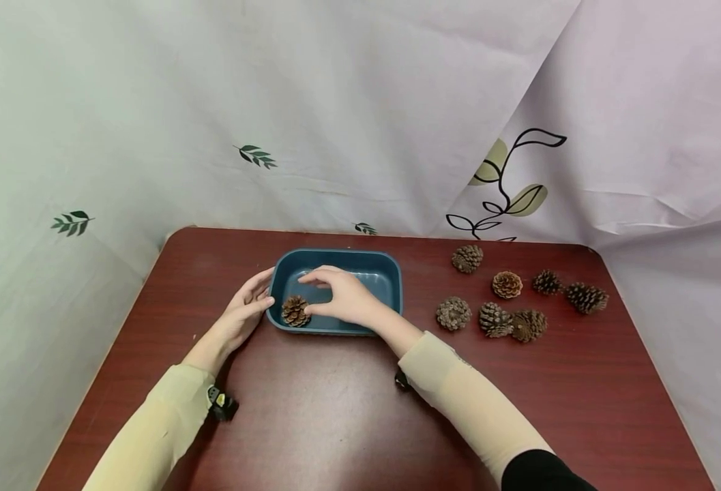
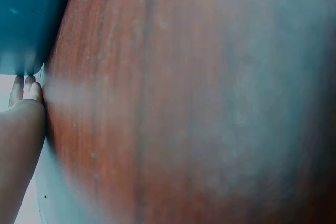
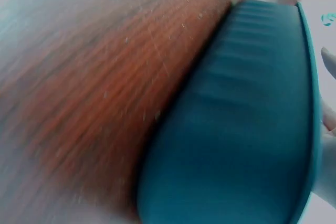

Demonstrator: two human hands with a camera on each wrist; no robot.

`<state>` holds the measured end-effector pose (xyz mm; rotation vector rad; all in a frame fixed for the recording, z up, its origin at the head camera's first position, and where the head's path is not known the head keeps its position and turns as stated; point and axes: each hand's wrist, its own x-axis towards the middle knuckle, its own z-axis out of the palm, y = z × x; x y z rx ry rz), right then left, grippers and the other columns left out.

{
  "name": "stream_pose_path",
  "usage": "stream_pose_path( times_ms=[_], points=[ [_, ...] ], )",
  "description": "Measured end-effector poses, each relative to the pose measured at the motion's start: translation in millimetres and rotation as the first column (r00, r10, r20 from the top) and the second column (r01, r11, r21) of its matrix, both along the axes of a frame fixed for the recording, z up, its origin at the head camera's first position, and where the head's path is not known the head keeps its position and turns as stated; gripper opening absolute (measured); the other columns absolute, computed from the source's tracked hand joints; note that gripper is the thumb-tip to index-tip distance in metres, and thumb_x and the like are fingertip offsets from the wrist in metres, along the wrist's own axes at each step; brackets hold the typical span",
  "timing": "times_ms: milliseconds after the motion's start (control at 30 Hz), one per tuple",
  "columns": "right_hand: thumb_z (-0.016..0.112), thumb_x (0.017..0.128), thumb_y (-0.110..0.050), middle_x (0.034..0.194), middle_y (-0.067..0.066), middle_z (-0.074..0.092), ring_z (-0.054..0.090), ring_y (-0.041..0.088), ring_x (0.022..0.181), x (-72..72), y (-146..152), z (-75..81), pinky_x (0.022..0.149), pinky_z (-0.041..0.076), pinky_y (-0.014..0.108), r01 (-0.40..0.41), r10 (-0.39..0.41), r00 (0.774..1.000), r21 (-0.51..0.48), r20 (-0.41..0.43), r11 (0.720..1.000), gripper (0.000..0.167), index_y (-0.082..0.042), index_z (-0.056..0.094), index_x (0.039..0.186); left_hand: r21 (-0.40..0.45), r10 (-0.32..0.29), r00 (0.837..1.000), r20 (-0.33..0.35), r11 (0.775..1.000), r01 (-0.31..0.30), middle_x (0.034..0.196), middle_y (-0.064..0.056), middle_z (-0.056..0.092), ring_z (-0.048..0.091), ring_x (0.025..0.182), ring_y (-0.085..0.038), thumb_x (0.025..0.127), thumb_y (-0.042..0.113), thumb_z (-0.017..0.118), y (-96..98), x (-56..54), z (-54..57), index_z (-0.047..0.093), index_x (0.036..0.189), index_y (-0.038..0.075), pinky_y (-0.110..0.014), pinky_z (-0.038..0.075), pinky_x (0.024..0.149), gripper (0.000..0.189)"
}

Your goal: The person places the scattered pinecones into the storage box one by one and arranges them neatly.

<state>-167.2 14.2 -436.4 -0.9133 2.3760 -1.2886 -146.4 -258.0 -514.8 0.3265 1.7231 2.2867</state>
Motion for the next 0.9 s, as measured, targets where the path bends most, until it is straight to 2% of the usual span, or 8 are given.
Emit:
stream_pose_path(
  times_ms=[200,367,567,900],
  points=[
    [0.083,0.094,-0.013,0.143,0.011,0.065,0.066,0.031,0.132,8.5,26.5,9.0,0.113,0.054,0.044,0.044,-0.048,0.997,-0.057,-0.06,0.997,0.051,-0.007,0.067,0.141,0.033,-0.005,1.0,-0.014,0.999,0.006,0.15,0.015,0.057,0.053,0.138,0.001,0.106,-0.01,0.048,0.7,0.1,-0.3,0.04,0.161,0.012,-0.014,0.046,0.11,0.06],
    [0.084,0.092,-0.011,0.14,0.013,0.066,0.067,0.032,0.129,15.3,47.5,14.3,0.111,0.055,0.046,0.077,-0.091,0.989,-0.12,-0.115,0.99,0.049,-0.007,0.069,0.139,0.025,-0.003,1.0,-0.014,1.0,0.003,0.15,0.016,0.056,0.052,0.139,0.002,0.106,-0.009,0.049,0.4,0.3,0.1,0.039,0.162,0.011,-0.014,0.045,0.111,0.06],
    [0.084,0.092,-0.009,0.138,0.012,0.067,0.068,0.033,0.128,22.3,71.0,18.0,0.11,0.055,0.049,0.133,-0.155,0.981,-0.177,-0.116,0.975,0.048,-0.007,0.07,0.137,0.015,0.001,1.0,-0.015,1.0,-0.001,0.151,0.016,0.056,0.052,0.139,0.002,0.107,-0.009,0.048,-0.6,1.0,0.3,0.035,0.163,0.007,-0.014,0.046,0.111,0.06],
    [0.085,0.09,-0.003,0.134,0.009,0.07,0.068,0.027,0.128,29.5,111.4,21.9,0.112,0.054,0.034,0.228,-0.256,0.96,-0.215,-0.114,0.95,0.047,-0.007,0.071,0.134,0.007,-0.001,1.0,-0.012,1.0,0.001,0.152,0.014,0.055,0.051,0.14,-0.001,0.107,-0.008,0.048,0.7,0.3,0.4,0.033,0.164,0.006,-0.014,0.046,0.11,0.061]
  ],
)
